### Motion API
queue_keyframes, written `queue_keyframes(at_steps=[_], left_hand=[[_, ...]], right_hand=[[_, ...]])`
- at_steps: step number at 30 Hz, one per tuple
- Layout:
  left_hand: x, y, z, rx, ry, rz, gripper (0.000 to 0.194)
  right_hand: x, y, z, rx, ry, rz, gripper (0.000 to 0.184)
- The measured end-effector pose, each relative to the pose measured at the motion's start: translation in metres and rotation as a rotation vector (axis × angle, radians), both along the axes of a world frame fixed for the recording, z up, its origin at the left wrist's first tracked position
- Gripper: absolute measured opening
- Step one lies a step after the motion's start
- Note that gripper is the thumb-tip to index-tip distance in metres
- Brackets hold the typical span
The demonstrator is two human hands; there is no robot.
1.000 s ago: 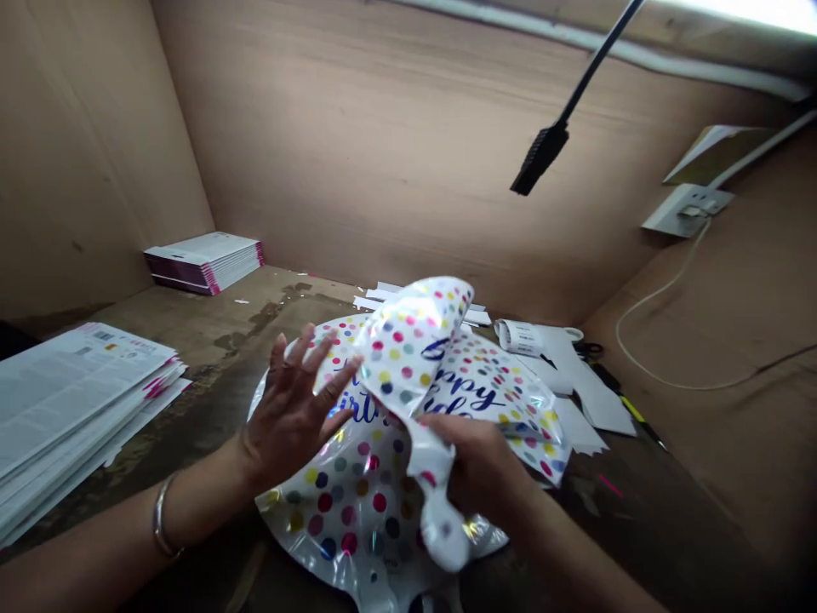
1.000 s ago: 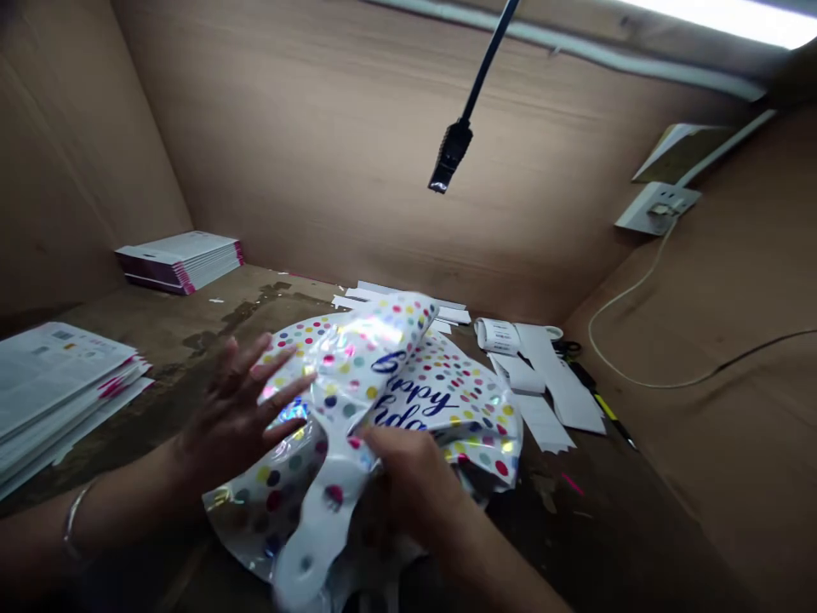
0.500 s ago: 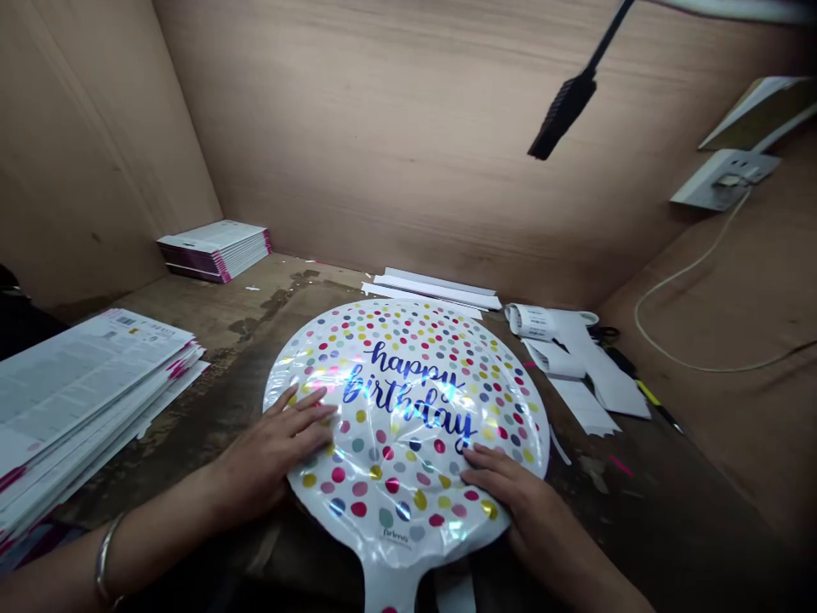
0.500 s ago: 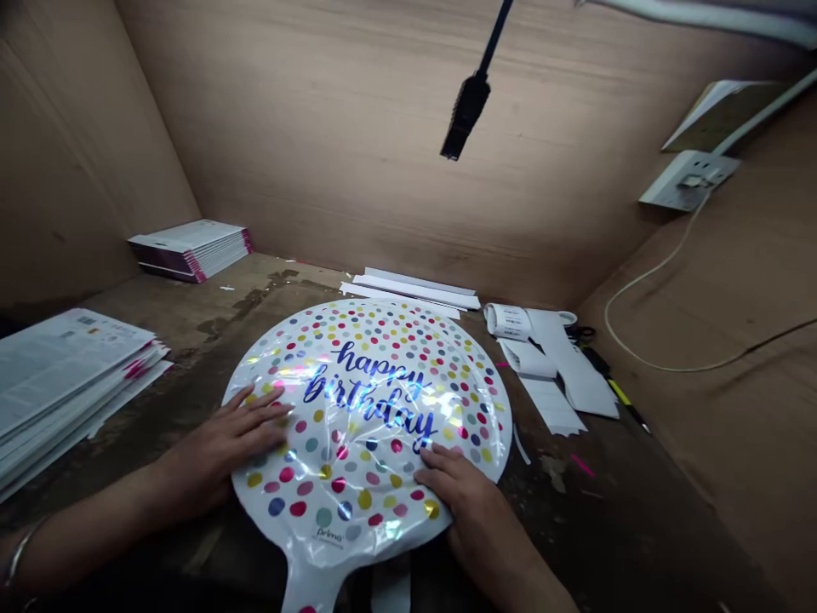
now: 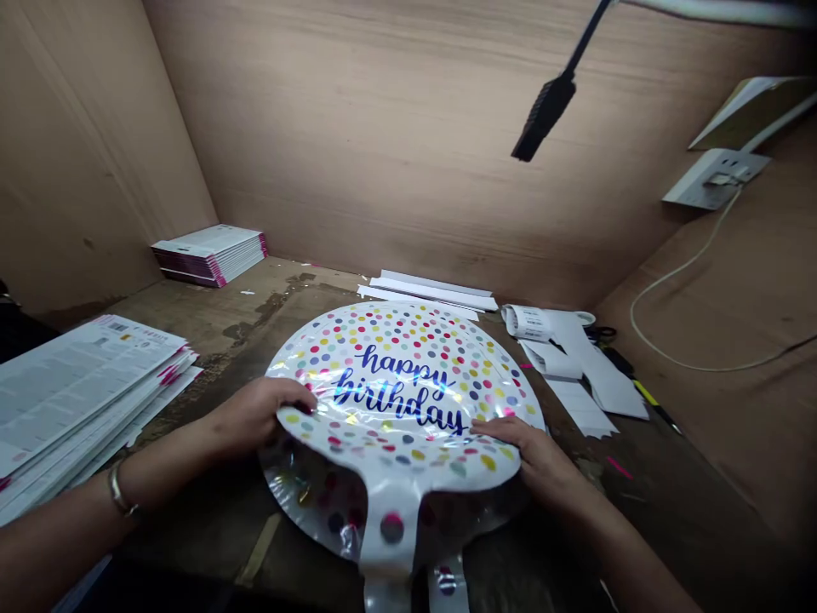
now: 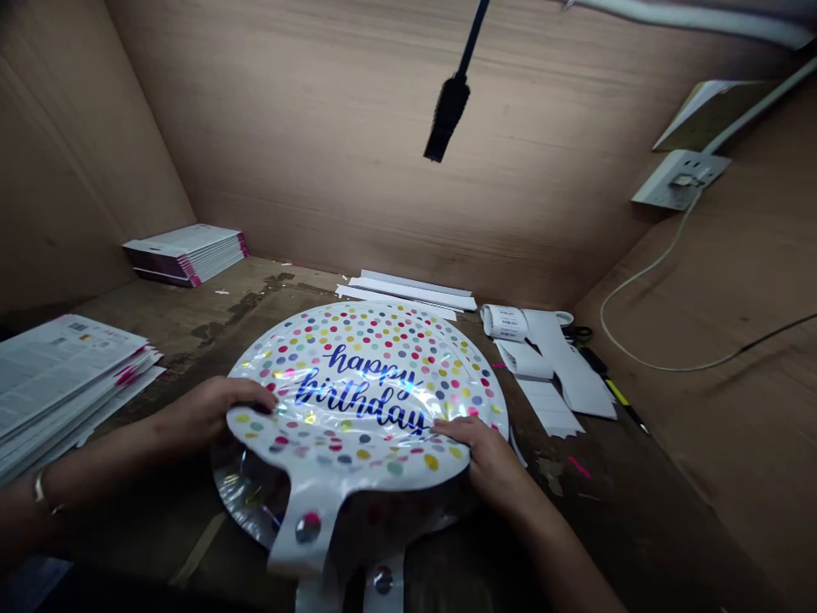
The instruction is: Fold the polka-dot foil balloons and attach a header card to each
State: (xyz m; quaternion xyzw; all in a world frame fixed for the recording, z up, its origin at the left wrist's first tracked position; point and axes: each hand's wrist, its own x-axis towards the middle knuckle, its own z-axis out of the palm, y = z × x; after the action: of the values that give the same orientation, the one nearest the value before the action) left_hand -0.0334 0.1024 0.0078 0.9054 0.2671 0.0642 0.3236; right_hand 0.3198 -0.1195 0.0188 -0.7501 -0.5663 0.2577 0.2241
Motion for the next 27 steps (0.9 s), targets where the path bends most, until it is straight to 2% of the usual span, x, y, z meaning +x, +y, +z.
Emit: queue_keyframes(at_steps=[3,5,8,14,17,21,24,27], left_hand=[[0.007,0.026,-0.006,-0.182,0.033,0.257,0.03],[0.014,0.041,-0.009,-0.127,0.044,0.347,0.037],[0.024,0.051,-0.01,0.043,0.086,0.414,0.042],[0.026,0.045,-0.005,0.127,0.216,0.374,0.037],[0.024,0.039,-0.003,0.128,0.254,0.402,0.037],[0.02,0.032,-0.004,0.12,0.243,0.44,0.042],[0.014,0.027,-0.007,0.17,0.229,0.376,0.038],[0.011,0.027,-0.009,0.248,0.215,0.336,0.035]], right_hand=[[0.009,0.016,0.005,-0.073,0.185,-0.156,0.033],[0.019,0.027,0.004,-0.118,0.211,-0.227,0.033],[0.032,0.041,-0.002,-0.149,0.128,-0.321,0.04],[0.036,0.044,-0.011,-0.133,-0.099,-0.391,0.037],[0.032,0.043,-0.011,-0.13,-0.196,-0.404,0.035],[0.025,0.042,-0.008,-0.135,-0.269,-0.413,0.042],[0.023,0.041,-0.005,-0.144,-0.318,-0.417,0.047],[0.02,0.039,-0.005,-0.154,-0.394,-0.414,0.044]])
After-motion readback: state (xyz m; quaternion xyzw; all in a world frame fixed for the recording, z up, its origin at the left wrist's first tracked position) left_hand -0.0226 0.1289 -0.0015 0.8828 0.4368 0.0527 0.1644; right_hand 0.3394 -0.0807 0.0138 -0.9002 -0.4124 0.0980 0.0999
